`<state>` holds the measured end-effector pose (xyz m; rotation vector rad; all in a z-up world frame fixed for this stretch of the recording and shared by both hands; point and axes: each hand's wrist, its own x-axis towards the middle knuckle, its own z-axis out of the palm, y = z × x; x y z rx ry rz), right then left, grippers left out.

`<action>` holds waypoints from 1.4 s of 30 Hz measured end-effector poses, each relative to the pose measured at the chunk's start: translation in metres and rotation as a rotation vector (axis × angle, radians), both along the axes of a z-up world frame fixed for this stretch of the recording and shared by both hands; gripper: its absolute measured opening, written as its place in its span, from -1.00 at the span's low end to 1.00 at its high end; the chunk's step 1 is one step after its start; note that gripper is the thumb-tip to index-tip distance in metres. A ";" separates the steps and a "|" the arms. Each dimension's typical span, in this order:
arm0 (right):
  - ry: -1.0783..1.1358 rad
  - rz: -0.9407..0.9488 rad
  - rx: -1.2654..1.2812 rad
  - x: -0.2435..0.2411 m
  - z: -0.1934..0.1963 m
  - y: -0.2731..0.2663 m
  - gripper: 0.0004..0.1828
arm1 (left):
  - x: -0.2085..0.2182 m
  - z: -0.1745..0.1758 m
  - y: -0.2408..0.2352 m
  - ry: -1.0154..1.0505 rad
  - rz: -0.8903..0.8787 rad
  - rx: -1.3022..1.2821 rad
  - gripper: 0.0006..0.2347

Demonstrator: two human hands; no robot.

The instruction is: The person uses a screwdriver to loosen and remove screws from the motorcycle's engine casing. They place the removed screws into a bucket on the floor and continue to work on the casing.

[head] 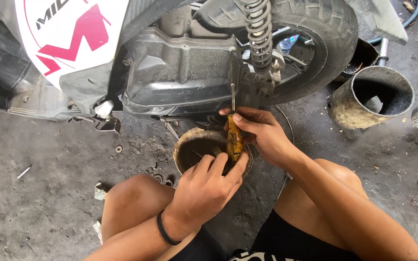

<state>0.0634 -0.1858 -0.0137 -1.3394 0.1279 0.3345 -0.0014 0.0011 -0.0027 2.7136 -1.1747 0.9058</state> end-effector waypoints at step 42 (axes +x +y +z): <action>0.165 -0.010 0.330 -0.009 -0.002 0.003 -0.71 | -0.031 0.014 -0.038 -0.262 0.560 0.259 -0.58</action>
